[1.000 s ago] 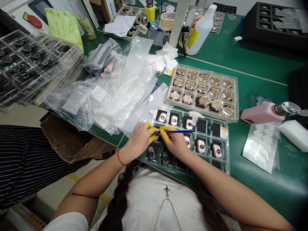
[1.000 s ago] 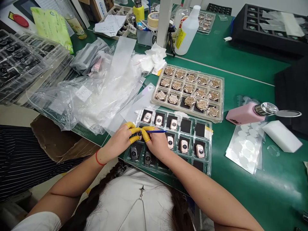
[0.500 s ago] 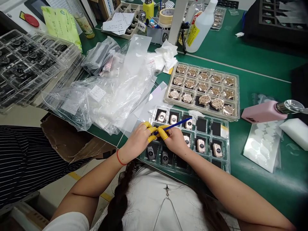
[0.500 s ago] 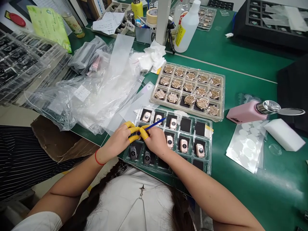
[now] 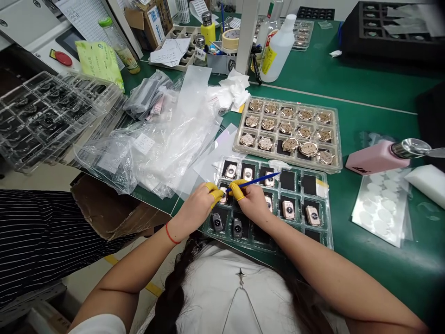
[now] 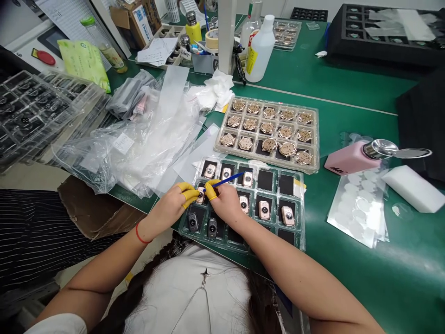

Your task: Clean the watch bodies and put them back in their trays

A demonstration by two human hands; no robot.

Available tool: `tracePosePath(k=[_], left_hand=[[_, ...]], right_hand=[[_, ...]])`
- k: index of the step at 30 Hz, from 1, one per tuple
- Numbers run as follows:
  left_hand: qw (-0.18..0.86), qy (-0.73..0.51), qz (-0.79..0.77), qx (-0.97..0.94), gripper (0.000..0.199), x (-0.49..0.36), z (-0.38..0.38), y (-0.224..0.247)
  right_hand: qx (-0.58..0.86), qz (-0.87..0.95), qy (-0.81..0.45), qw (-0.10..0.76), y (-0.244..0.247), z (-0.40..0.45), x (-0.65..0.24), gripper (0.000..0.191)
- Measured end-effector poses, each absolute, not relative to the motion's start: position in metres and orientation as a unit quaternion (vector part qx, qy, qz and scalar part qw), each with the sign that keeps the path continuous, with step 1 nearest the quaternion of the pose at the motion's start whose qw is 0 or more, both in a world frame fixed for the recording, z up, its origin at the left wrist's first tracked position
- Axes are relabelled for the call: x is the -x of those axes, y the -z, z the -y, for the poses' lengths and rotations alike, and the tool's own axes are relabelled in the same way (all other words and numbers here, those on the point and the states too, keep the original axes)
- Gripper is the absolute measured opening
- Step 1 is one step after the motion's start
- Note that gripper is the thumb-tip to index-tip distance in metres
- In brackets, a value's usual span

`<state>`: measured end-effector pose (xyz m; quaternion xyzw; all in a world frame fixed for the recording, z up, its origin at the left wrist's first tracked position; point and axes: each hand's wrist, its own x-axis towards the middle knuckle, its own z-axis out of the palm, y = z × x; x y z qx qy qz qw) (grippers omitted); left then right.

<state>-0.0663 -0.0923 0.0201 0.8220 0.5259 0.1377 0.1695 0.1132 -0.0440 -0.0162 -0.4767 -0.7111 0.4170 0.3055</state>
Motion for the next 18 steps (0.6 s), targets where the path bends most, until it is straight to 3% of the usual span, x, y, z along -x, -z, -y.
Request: tracePosePath(k=[8, 18], left_hand=[[0.145, -0.071, -0.538, -0.827, 0.021, 0.055, 0.079, -0.019], [0.142, -0.071, -0.55, -0.82, 0.015, 0.058, 0.082, -0.019]], right_hand=[[0.463, 0.784, -0.335, 0.242, 0.009, 0.047, -0.111, 0.022], [0.463, 0.785, -0.342, 0.23, 0.006, 0.045, -0.11, 0.02]])
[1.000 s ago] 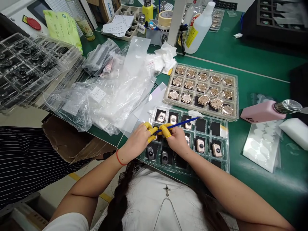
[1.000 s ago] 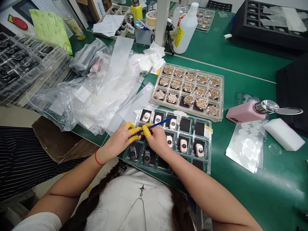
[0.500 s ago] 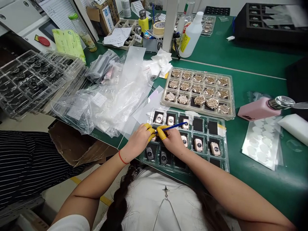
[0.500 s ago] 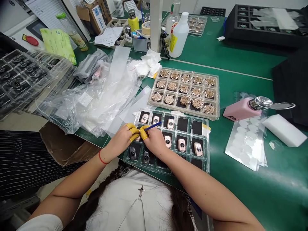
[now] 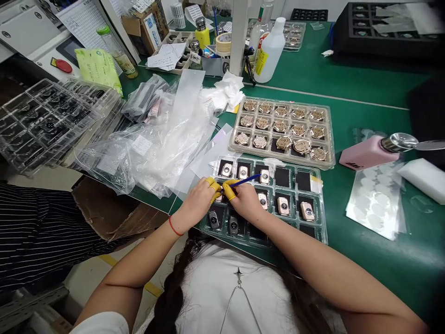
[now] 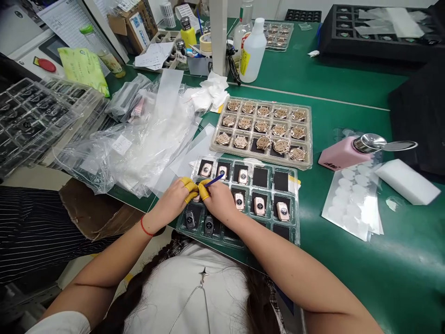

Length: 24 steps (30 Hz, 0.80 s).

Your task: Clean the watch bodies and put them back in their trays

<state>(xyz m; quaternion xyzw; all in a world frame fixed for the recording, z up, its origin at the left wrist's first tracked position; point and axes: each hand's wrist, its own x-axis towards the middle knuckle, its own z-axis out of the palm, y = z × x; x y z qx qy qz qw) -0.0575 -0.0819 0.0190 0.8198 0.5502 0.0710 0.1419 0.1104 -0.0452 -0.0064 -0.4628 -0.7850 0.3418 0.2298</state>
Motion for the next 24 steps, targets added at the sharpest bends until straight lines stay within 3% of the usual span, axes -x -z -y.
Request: tracePosePath(k=[6, 13, 19, 24], left_hand=[[0.128, -0.056, -0.543, -0.828, 0.024, 0.055, 0.083, -0.021], [0.19, -0.103, -0.551, -0.806, 0.016, 0.066, 0.107, -0.027], [0.275, -0.218, -0.575, -0.739, 0.016, 0.055, 0.097, -0.034], [0.244, -0.193, -0.523, -0.794, 0.024, 0.024, 0.081, -0.026]], right_hand=[[0.461, 0.788, -0.334, 0.236, 0.006, 0.046, -0.111, 0.02], [0.452, 0.777, -0.346, 0.268, 0.007, 0.045, -0.11, 0.02], [0.481, 0.704, -0.348, 0.389, -0.011, 0.04, -0.148, 0.032], [0.5, 0.724, -0.35, 0.322, -0.001, 0.048, -0.171, 0.035]])
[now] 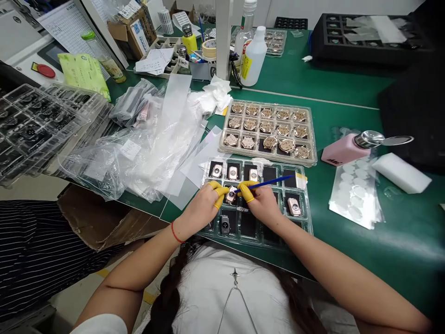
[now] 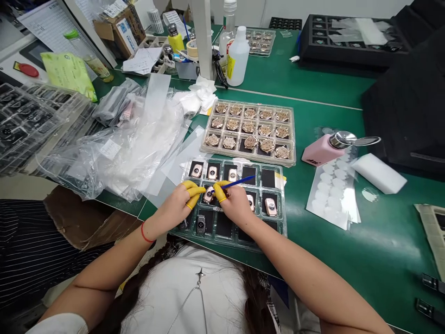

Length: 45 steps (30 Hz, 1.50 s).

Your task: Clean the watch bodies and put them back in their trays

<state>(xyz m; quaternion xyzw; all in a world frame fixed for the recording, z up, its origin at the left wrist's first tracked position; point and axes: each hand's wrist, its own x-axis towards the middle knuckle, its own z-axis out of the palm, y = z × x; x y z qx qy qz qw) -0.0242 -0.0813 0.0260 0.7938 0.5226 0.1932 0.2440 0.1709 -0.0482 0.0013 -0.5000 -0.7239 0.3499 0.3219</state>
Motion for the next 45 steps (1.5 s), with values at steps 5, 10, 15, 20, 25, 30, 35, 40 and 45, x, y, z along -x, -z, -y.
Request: tracePosePath(k=[5, 10, 15, 20, 25, 30, 35, 40, 45], left_hand=[[0.193, -0.143, -0.506, -0.829, 0.018, 0.011, 0.068, -0.012], [0.188, -0.118, -0.492, -0.842, 0.017, 0.014, 0.064, -0.009], [0.183, -0.106, -0.486, -0.848, 0.019, 0.014, 0.065, -0.009], [0.182, -0.104, -0.483, -0.851, 0.019, 0.014, 0.066, -0.008], [0.187, -0.097, -0.485, -0.849, 0.021, 0.015, 0.066, -0.006], [0.186, -0.09, -0.483, -0.851, 0.022, 0.014, 0.066, -0.006], [0.184, -0.091, -0.483, -0.851, 0.022, 0.014, 0.065, -0.007], [0.179, -0.098, -0.48, -0.853, 0.019, 0.014, 0.066, -0.008], [0.16, -0.063, -0.479, -0.861, 0.023, 0.013, 0.068, -0.014]], right_hand=[[0.5, 0.743, -0.331, 0.296, 0.014, 0.053, -0.169, 0.03], [0.506, 0.773, -0.29, 0.25, 0.014, 0.052, -0.168, 0.027], [0.499, 0.767, -0.306, 0.263, 0.013, 0.052, -0.169, 0.026], [0.502, 0.761, -0.312, 0.268, 0.014, 0.053, -0.169, 0.026], [0.505, 0.76, -0.311, 0.265, 0.009, 0.053, -0.168, 0.027], [0.504, 0.76, -0.312, 0.267, 0.009, 0.054, -0.168, 0.026], [0.507, 0.766, -0.302, 0.254, 0.011, 0.053, -0.168, 0.027], [0.514, 0.747, -0.336, 0.254, 0.013, 0.05, -0.166, 0.033], [0.516, 0.733, -0.354, 0.269, 0.011, 0.052, -0.167, 0.046]])
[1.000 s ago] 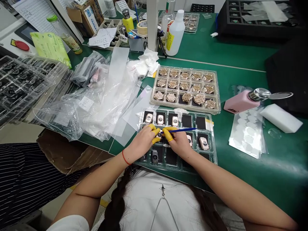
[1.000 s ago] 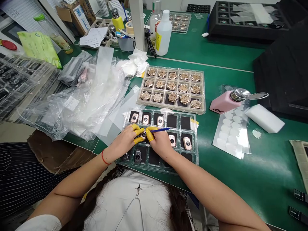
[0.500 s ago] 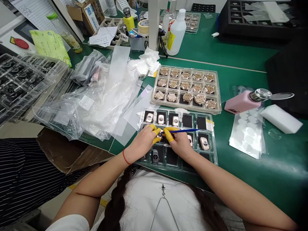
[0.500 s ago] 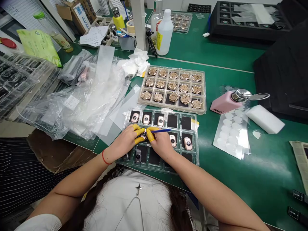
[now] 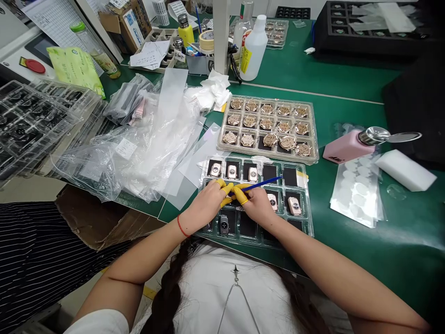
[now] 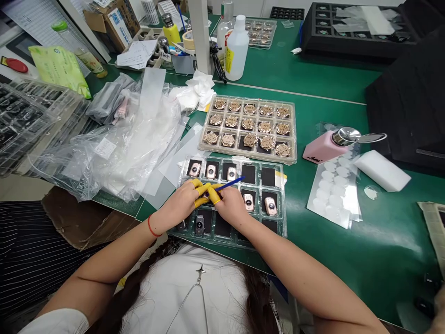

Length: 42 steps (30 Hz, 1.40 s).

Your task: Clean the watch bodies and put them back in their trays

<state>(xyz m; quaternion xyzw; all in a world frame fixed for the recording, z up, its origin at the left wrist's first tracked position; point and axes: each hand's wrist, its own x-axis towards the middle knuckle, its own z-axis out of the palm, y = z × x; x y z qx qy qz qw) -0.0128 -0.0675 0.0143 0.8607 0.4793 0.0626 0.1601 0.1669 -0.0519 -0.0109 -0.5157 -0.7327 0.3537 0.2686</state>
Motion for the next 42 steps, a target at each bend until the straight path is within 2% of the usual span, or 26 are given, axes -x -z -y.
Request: tracePosePath(k=[5, 11, 18, 22, 30, 34, 37, 42], left_hand=[[0.104, 0.004, -0.427, -0.898, 0.031, 0.012, 0.069, -0.024], [0.07, -0.02, -0.385, -0.92, 0.029, 0.022, 0.075, -0.019], [0.18, -0.175, -0.454, -0.855, 0.021, 0.024, 0.077, -0.007], [0.182, -0.161, -0.47, -0.849, 0.025, 0.019, 0.075, -0.003], [0.173, -0.133, -0.465, -0.858, 0.022, 0.018, 0.072, -0.002], [0.167, -0.126, -0.464, -0.861, 0.021, 0.018, 0.072, -0.002], [0.147, -0.103, -0.458, -0.87, 0.023, 0.017, 0.072, -0.003], [0.118, -0.063, -0.417, -0.899, 0.031, 0.021, 0.08, -0.014]], right_hand=[[0.554, 0.641, -0.408, 0.34, 0.003, 0.052, -0.182, 0.047], [0.541, 0.673, -0.387, 0.324, 0.005, 0.056, -0.185, 0.044], [0.5, 0.749, -0.332, 0.281, 0.011, 0.061, -0.173, 0.027], [0.504, 0.768, -0.31, 0.245, 0.013, 0.061, -0.172, 0.025], [0.508, 0.763, -0.324, 0.235, 0.011, 0.058, -0.17, 0.028], [0.504, 0.743, -0.363, 0.249, 0.01, 0.057, -0.168, 0.029], [0.502, 0.733, -0.376, 0.263, 0.009, 0.058, -0.17, 0.039], [0.534, 0.629, -0.442, 0.352, 0.01, 0.059, -0.177, 0.045]])
